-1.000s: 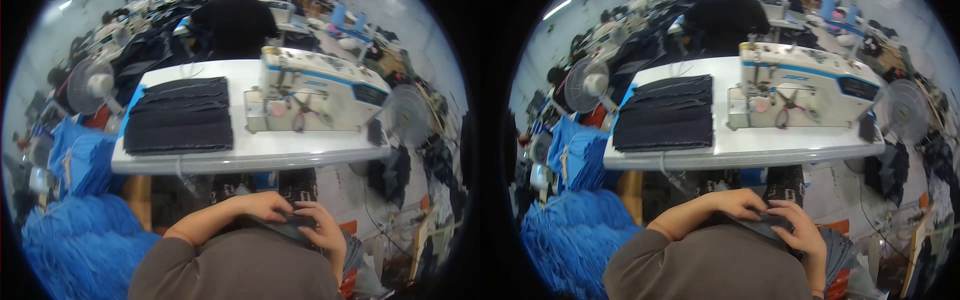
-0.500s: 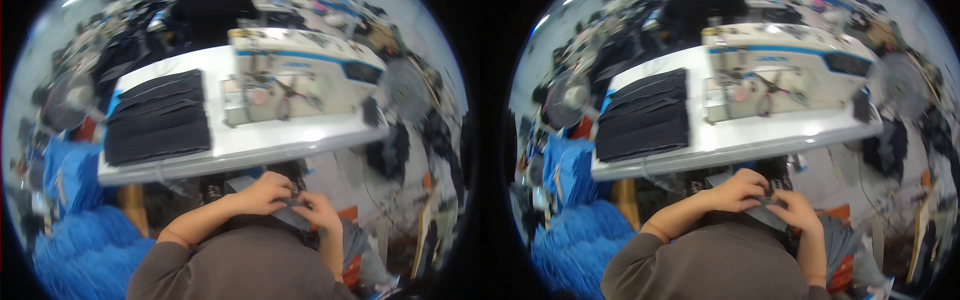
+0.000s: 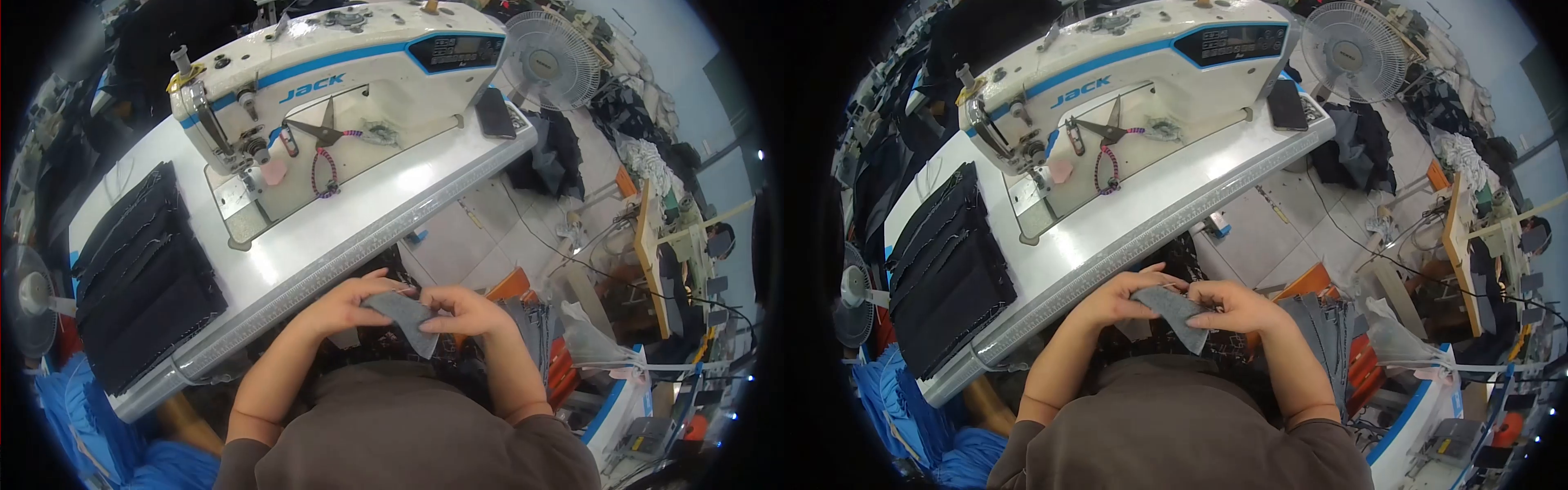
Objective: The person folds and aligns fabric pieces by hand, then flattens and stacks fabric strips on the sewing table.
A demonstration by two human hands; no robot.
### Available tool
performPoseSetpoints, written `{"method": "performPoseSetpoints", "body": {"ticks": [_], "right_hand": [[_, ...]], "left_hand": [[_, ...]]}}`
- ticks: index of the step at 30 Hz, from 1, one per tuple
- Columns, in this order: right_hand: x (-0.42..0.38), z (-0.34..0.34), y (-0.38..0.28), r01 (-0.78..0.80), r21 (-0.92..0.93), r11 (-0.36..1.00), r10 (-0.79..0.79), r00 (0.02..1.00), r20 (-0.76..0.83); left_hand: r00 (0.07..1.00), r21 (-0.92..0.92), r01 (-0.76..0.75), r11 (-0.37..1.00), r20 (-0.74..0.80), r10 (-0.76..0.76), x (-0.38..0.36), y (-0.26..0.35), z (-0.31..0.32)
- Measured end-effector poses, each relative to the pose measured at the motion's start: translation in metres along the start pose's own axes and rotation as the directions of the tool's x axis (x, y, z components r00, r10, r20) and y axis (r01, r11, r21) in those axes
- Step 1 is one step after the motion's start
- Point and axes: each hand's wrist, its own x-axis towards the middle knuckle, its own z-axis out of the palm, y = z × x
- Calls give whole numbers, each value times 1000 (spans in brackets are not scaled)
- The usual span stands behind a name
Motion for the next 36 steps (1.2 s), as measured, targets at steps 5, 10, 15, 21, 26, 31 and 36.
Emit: {"method": "performPoseSetpoints", "body": {"ticks": [5, 10, 15, 21, 26, 31, 36], "right_hand": [[8, 16, -6, -67, 276, 959, 52, 997, 61], [13, 12, 5, -207, 294, 933, 185, 978, 101], [16, 17, -1, -79, 13, 997, 74, 974, 215], [7, 28, -22, 19, -247, 969, 17, 990, 142], [2, 25, -18, 88, -282, 955, -43, 986, 160], [0, 20, -8, 125, -261, 957, -105, 990, 92], [5, 17, -10, 230, -361, 904, -229, 972, 46]], "left_hand": [[984, -261, 178, 949, 30, -177, 5, -4, 1], [989, -279, 129, 951, -27, -142, 10, -4, -1], [995, -87, 97, 991, 18, -96, 11, 0, 0], [993, -18, 120, 993, 15, -120, 13, 7, -3], [994, 10, 111, 994, 9, -111, 16, 10, 2], [995, -45, 71, 996, -64, -74, 17, 7, 6], [988, 128, 61, 990, -145, -42, 16, -2, 2]]}}
